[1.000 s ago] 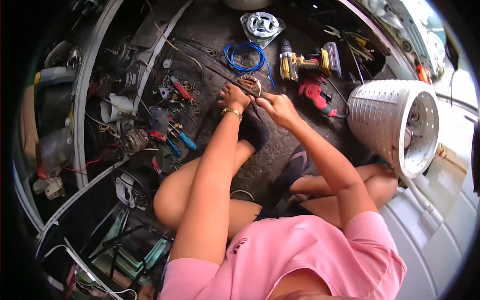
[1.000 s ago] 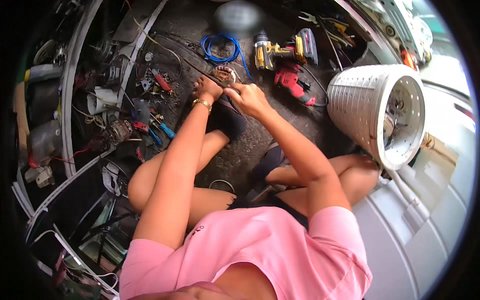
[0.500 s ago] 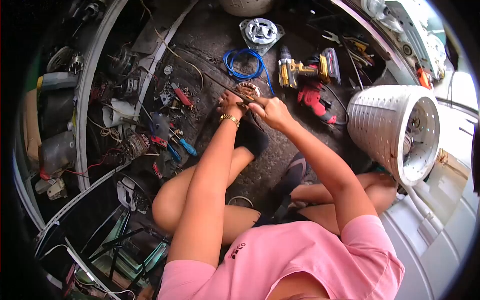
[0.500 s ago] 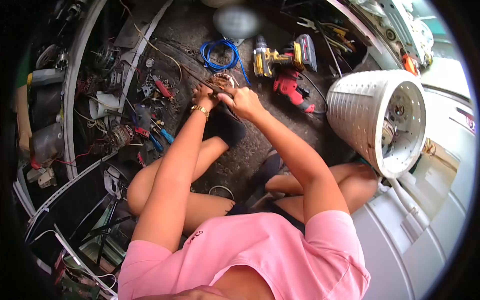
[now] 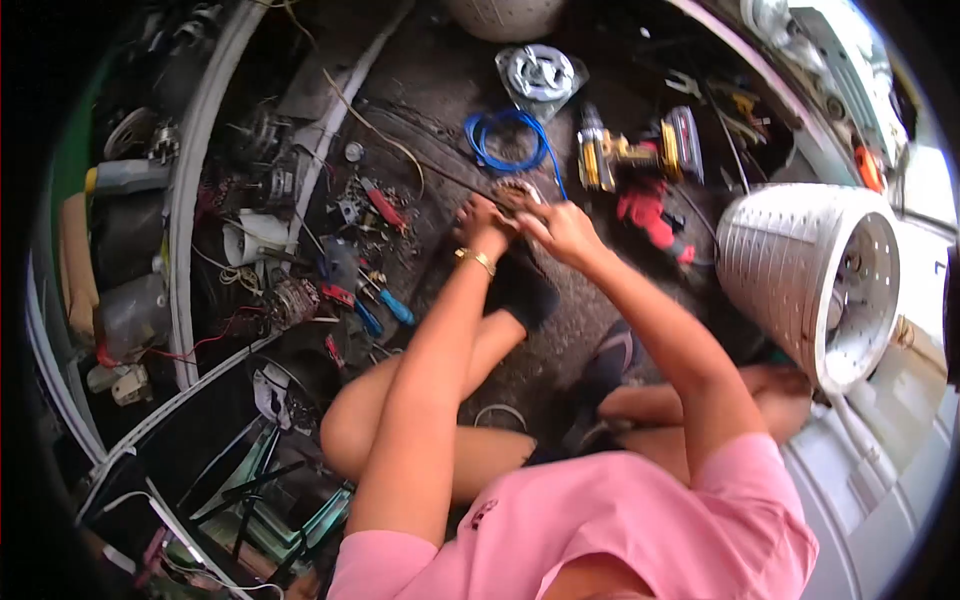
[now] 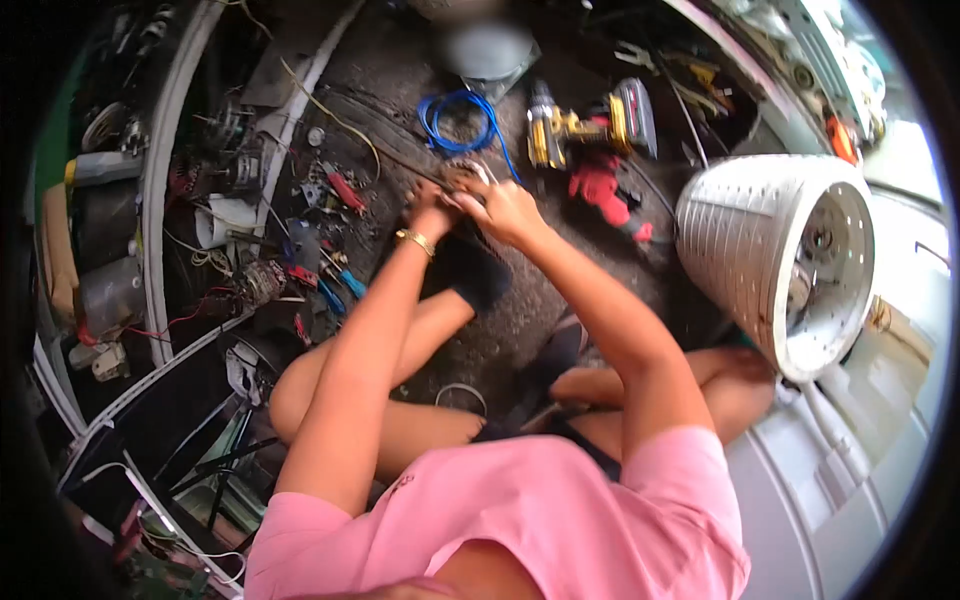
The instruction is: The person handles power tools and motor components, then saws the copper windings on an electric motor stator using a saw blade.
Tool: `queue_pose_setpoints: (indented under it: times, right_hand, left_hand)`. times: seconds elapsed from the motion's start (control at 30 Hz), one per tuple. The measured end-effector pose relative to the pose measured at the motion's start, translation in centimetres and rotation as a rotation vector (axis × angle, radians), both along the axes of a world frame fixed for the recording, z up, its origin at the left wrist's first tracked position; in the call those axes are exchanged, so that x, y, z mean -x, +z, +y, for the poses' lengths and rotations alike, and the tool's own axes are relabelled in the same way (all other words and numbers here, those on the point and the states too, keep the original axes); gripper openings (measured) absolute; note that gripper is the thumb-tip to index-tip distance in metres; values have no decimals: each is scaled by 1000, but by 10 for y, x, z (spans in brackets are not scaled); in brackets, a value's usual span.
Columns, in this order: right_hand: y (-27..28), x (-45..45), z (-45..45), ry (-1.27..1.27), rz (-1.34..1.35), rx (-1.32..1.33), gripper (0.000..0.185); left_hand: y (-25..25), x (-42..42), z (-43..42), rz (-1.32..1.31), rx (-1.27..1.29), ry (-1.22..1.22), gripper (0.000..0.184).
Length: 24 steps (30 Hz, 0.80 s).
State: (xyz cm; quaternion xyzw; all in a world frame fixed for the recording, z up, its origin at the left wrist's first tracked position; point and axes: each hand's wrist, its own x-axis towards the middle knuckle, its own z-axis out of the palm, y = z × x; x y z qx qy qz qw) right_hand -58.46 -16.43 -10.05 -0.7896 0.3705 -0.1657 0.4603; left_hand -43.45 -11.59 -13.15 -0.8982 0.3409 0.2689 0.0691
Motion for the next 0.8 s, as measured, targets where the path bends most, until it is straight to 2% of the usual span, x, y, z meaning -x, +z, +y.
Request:
queue_pose_setpoints:
  times: [0.07,0.1,0.13,0.17,0.2,0.23,0.3,0.4,0.47,0.53,0.57,0.63,0.67,0.73,0.8]
  right_hand:
    - [3,13,14,95,162,93,45]
    - [15,21,18,106,224,33,45]
    - [23,38,21,75,103,70,45]
    - [49,58,18,80,110,84,43]
    - [67,83,17,139,262,-13,40]
    - [73,106,19,135,230,-37,38]
    - [91,121,21,160,201,-43,33]
    - [57,101,5,153,187,-3,40]
    - [31,43,0,169,230,109,41]
    - [-4,26,9,110,-35,127,43]
    - [-4,23,6,107,-6,126,41]
    - [18,45,18,99,102,72,39]
    - [36,50,18,103,145,49,38]
    - [58,96,23,102,167,19,37]
    - [77,128,30,109,144,-18,36]
  left_hand:
    - [2,10,6,-3,145,14,91]
    - [23,7,3,118,57,-19,97]
    - [31,8,0,122,-1,-22,101]
    - [23,3,-4,88,14,-9,104]
    - [11,4,-1,71,5,-2,107]
    - [7,1,2,90,29,-5,112]
    - [11,7,7,83,78,-13,110]
    - [21,3,-8,80,50,23,106]
    - [26,4,-8,133,7,21,106]
    - [19,-8,-9,55,-1,-14,99]
    - [17,-7,-10,13,17,-27,97]
    - [19,6,-4,26,-7,-62,96]
    - [25,1,-5,145,-35,-25,105]
    - [13,3,-4,37,-32,-10,103]
    - [19,7,0,75,1,-31,106]
